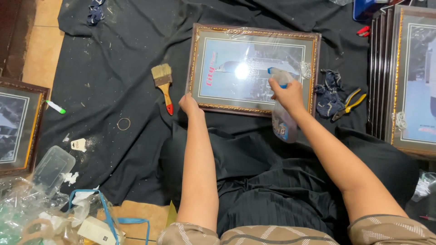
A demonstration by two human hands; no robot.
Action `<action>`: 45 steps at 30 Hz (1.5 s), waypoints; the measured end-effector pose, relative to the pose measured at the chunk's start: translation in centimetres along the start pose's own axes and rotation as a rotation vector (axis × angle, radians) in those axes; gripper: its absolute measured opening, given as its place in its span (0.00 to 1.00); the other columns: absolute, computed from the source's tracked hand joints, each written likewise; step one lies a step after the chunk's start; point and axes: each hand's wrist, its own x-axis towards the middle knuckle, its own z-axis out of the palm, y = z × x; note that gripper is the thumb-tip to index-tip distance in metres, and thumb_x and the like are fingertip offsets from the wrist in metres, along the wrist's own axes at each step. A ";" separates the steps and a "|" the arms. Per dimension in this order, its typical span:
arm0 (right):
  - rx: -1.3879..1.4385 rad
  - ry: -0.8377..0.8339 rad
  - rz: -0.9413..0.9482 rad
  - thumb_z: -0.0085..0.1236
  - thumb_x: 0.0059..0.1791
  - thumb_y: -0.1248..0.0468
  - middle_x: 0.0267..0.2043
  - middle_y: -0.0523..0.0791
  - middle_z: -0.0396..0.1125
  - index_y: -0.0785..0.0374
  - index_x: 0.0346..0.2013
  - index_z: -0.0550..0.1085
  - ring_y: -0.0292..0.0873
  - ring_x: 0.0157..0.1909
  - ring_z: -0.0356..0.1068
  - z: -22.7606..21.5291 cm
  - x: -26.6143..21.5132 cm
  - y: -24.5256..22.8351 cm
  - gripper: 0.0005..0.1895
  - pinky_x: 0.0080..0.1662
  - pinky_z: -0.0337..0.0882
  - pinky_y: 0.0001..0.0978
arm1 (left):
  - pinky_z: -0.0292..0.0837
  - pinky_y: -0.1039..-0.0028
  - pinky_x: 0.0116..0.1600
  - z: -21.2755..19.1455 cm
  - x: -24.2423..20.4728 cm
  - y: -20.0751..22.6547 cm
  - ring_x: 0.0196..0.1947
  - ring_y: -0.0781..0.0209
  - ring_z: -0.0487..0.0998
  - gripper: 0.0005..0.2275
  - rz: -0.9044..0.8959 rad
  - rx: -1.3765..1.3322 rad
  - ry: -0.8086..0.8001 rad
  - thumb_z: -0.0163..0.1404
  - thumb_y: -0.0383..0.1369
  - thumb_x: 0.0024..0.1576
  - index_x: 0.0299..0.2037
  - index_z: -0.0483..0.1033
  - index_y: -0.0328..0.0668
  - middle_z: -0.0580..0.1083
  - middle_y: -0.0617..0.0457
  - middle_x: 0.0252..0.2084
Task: The person cleans a framed picture by first brushing off dust with a paintbrush, then spraying a cleaning solution onto the glass, and finally wiping the surface with a dark cloth. The person repeats this process on multiple frames placed on a black cloth on the floor.
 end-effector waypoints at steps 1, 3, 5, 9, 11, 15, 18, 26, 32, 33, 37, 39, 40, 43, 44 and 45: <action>-0.001 -0.002 0.000 0.63 0.50 0.47 0.15 0.42 0.69 0.55 0.24 0.79 0.39 0.24 0.75 -0.2 -1.1 -1.3 0.18 0.40 0.73 0.27 | 0.68 0.52 0.63 0.0 0.6 -0.4 0.60 0.39 0.75 0.18 -0.001 -0.001 0.002 0.53 0.31 0.51 0.51 0.80 0.32 0.77 0.37 0.52; -0.016 0.012 -0.052 0.64 0.50 0.47 0.15 0.41 0.68 0.54 0.35 0.77 0.39 0.25 0.75 -0.6 -3.1 -3.9 0.15 0.42 0.73 0.30 | 0.70 0.57 0.63 0.1 1.8 -1.3 0.58 0.45 0.77 0.17 -0.011 0.119 -0.016 0.53 0.35 0.51 0.50 0.82 0.44 0.80 0.48 0.51; -0.001 0.020 -0.105 0.65 0.50 0.49 0.17 0.43 0.70 0.54 0.38 0.77 0.41 0.28 0.76 -0.2 -3.8 -4.5 0.13 0.43 0.73 0.32 | 0.69 0.59 0.63 0.3 1.7 -1.3 0.58 0.46 0.77 0.16 -0.004 0.160 -0.025 0.53 0.37 0.52 0.49 0.83 0.45 0.80 0.49 0.50; 0.091 -0.041 -0.370 0.67 0.51 0.55 0.15 0.46 0.68 0.58 0.35 0.75 0.41 0.24 0.74 1.6 -3.7 -3.0 0.12 0.37 0.73 0.29 | 0.67 0.58 0.62 0.9 0.3 -1.0 0.58 0.47 0.77 0.17 0.029 0.166 -0.061 0.54 0.36 0.51 0.50 0.82 0.42 0.79 0.46 0.50; 0.110 -0.053 -0.374 0.66 0.51 0.55 0.15 0.44 0.69 0.57 0.35 0.76 0.40 0.22 0.73 1.9 -4.2 -4.2 0.11 0.35 0.72 0.27 | 0.67 0.58 0.62 0.9 0.4 -1.8 0.56 0.48 0.76 0.16 0.056 0.137 -0.076 0.53 0.34 0.51 0.49 0.81 0.38 0.78 0.43 0.50; 0.244 -0.078 -0.328 0.67 0.52 0.55 0.21 0.48 0.72 0.58 0.37 0.77 0.41 0.24 0.75 1.6 -4.2 -5.6 0.11 0.33 0.74 0.30 | 0.71 0.59 0.58 0.1 2.2 -3.2 0.54 0.47 0.77 0.14 0.044 0.366 -0.008 0.54 0.43 0.52 0.48 0.80 0.56 0.77 0.55 0.51; 0.337 0.019 -0.296 0.67 0.54 0.57 0.28 0.50 0.72 0.62 0.41 0.76 0.43 0.28 0.74 0.9 0.4 0.4 0.11 0.35 0.74 0.35 | 0.68 0.52 0.62 -0.4 -4.3 3.0 0.62 0.43 0.69 0.18 0.204 0.691 0.003 0.52 0.39 0.56 0.56 0.73 0.52 0.70 0.51 0.60; -0.097 0.472 -0.278 0.55 0.58 0.47 0.45 0.46 0.64 0.55 0.52 0.67 0.50 0.44 0.59 -13.4 7.4 4.2 0.18 0.47 0.61 0.44 | 0.36 0.44 0.74 0.9 -14.8 8.4 0.78 0.40 0.31 0.51 0.245 1.453 -0.387 0.61 0.55 0.53 0.77 0.32 0.53 0.26 0.51 0.78; 0.132 0.617 -0.367 0.60 0.60 0.39 0.55 0.51 0.69 0.50 0.65 0.61 0.50 0.55 0.72 -18.5 10.7 11.2 0.29 0.54 0.70 0.40 | 0.26 0.40 0.76 1.3 -14.5 8.4 0.77 0.32 0.16 0.65 0.024 1.620 -0.372 0.66 0.56 0.48 0.75 0.14 0.51 0.10 0.36 0.73; 0.250 0.610 -0.359 0.61 0.62 0.45 0.56 0.51 0.67 0.49 0.66 0.59 0.49 0.56 0.71 -18.9 11.1 12.1 0.26 0.56 0.70 0.38 | 0.26 0.43 0.77 1.3 -14.3 8.3 0.76 0.33 0.15 0.66 0.013 1.629 -0.378 0.66 0.55 0.48 0.75 0.12 0.52 0.11 0.32 0.73; 0.195 0.744 -0.355 0.63 0.61 0.60 0.54 0.48 0.70 0.51 0.63 0.63 0.48 0.54 0.73 -19.4 13.5 14.1 0.21 0.54 0.72 0.37 | 0.28 0.44 0.77 0.9 -14.1 7.7 0.77 0.31 0.19 0.66 0.095 1.645 -0.348 0.68 0.56 0.46 0.74 0.12 0.59 0.15 0.29 0.74; 0.141 0.730 -0.340 0.66 0.60 0.62 0.61 0.50 0.69 0.53 0.65 0.63 0.54 0.60 0.71 -19.8 14.2 14.6 0.23 0.57 0.72 0.45 | 0.30 0.41 0.76 0.7 -14.4 7.7 0.77 0.31 0.20 0.65 0.104 1.666 -0.335 0.67 0.57 0.46 0.74 0.12 0.62 0.15 0.30 0.75; 0.140 0.727 -0.336 0.66 0.60 0.62 0.61 0.50 0.69 0.53 0.65 0.63 0.54 0.60 0.71 -20.0 15.3 16.0 0.23 0.57 0.72 0.45 | 0.30 0.41 0.76 0.9 -14.4 7.8 0.77 0.31 0.20 0.65 0.100 1.669 -0.335 0.67 0.57 0.46 0.74 0.12 0.62 0.15 0.30 0.75; 0.136 0.761 -0.236 0.74 0.59 0.61 0.64 0.51 0.70 0.53 0.67 0.62 0.53 0.63 0.72 -20.4 17.9 19.8 0.30 0.59 0.72 0.44 | 0.32 0.42 0.76 1.0 -14.4 7.8 0.78 0.30 0.21 0.65 0.100 1.709 -0.323 0.66 0.58 0.46 0.74 0.12 0.63 0.16 0.29 0.75; 0.159 0.757 -0.187 0.73 0.59 0.63 0.65 0.51 0.70 0.52 0.68 0.60 0.51 0.63 0.74 -20.5 18.4 20.7 0.32 0.61 0.74 0.42 | 0.32 0.42 0.76 1.0 -14.4 7.9 0.78 0.31 0.20 0.64 0.096 1.699 -0.328 0.66 0.57 0.47 0.74 0.13 0.64 0.15 0.30 0.74; 0.182 0.755 -0.139 0.71 0.59 0.65 0.66 0.50 0.70 0.51 0.70 0.57 0.49 0.64 0.76 -20.8 18.7 21.6 0.34 0.62 0.76 0.39 | 0.31 0.42 0.76 1.0 -14.5 7.9 0.77 0.31 0.20 0.64 0.093 1.687 -0.335 0.66 0.57 0.47 0.75 0.13 0.65 0.15 0.31 0.74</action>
